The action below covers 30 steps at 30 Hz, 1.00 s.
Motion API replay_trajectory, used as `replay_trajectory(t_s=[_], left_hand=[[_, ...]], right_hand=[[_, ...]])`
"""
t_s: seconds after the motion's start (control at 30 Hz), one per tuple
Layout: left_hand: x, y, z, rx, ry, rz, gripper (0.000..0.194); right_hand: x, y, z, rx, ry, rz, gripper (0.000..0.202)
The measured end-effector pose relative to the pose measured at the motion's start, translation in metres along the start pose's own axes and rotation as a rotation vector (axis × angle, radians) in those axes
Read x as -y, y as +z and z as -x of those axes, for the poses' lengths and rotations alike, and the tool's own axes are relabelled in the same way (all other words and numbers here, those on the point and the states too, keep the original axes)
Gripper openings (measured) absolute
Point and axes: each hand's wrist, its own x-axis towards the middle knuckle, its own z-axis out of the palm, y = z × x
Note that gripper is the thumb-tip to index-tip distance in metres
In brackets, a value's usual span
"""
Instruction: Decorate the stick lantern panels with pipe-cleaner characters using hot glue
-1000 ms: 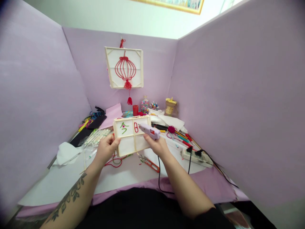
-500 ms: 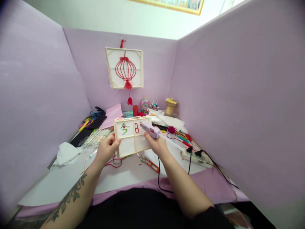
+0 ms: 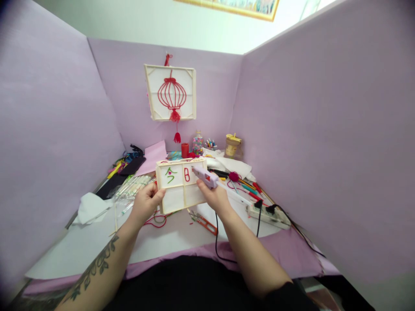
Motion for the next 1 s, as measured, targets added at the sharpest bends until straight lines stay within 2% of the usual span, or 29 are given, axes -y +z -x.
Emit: replay_trajectory(t_s=[0.4, 0.67, 0.8, 1.0], left_hand=[[0.0012, 0.0007, -0.0008, 0.0, -0.011, 0.008, 0.038], [0.0007, 0.0009, -0.0009, -0.004, -0.004, 0.002, 0.039], [-0.0006, 0.0001, -0.001, -0.002, -0.009, 0.004, 0.038], [-0.0011, -0.0005, -0.0011, -0.005, 0.0, 0.008, 0.039]], right_hand=[[0.0016, -0.0007, -0.0006, 0.03, 0.0, 0.013, 0.045], [0.0, -0.0011, 0.0003, 0.007, 0.066, 0.004, 0.049], [-0.0029, -0.0013, 0.001, 0.005, 0.152, 0.018, 0.05], [-0.0058, -0.0014, 0.0007, 0.004, 0.181, 0.024, 0.049]])
